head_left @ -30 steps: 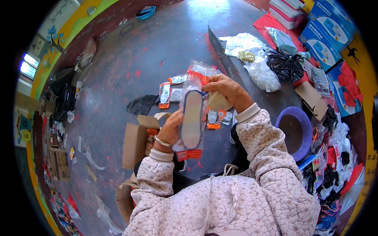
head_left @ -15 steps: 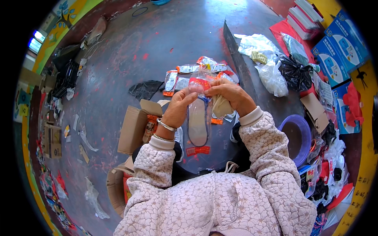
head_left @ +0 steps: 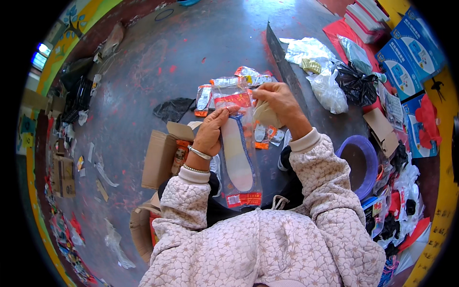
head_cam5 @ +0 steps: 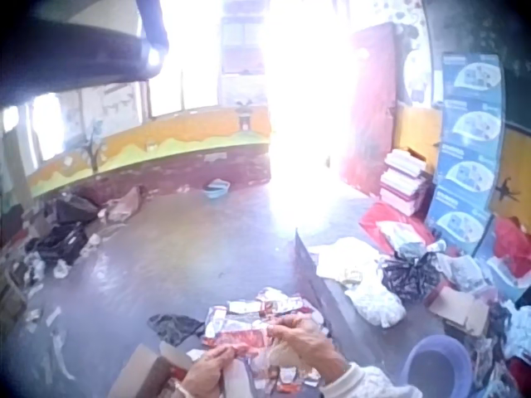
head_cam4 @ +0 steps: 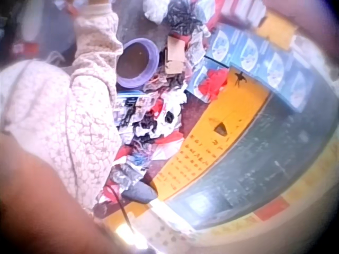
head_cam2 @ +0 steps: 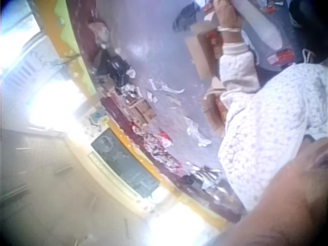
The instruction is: The person sits on the floor and packs individual insoles into clear plastic bags with orange branding. They pick up an insole, place it into a bag, and then place the packaged item into a cardboard box. The person repeats this process for multiple insoles.
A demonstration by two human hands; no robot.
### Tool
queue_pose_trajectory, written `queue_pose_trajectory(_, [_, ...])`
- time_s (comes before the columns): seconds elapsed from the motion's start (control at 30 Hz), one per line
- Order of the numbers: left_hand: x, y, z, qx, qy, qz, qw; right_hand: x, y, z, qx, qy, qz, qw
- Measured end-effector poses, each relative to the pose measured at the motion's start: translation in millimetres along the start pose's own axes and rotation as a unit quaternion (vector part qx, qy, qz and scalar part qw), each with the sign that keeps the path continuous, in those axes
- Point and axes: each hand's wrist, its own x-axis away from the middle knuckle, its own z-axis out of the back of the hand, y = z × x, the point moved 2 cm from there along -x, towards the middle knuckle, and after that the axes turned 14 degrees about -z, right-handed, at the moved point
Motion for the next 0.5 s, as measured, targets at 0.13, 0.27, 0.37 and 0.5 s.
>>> queue_pose_trajectory(0.13, [6.1, 0.2, 1.6, 0.005, -0.006, 0.022, 1.0, 9.4, -15.2, 12.2, 0.084, 0.133, 0.152, 0.976])
queue_pose_trajectory(0.27, [6.5, -0.5, -0.5, -0.02, 0.007, 0.013, 1.0, 22.8, -18.0, 4.6, 0.198, 0.184, 0.2, 0.942])
queue_pose_trajectory(0.37, [5.0, -4.8, 2.6, -0.053, 0.016, -0.009, 0.998, 28.8, -16.6, -4.7, 0.246, 0.187, 0.19, 0.932])
queue_pose_trajectory(0.5, [-0.1, -8.8, 3.3, -0.079, -0.004, -0.025, 0.997, 24.5, -9.5, -12.8, 0.25, 0.189, 0.183, 0.932])
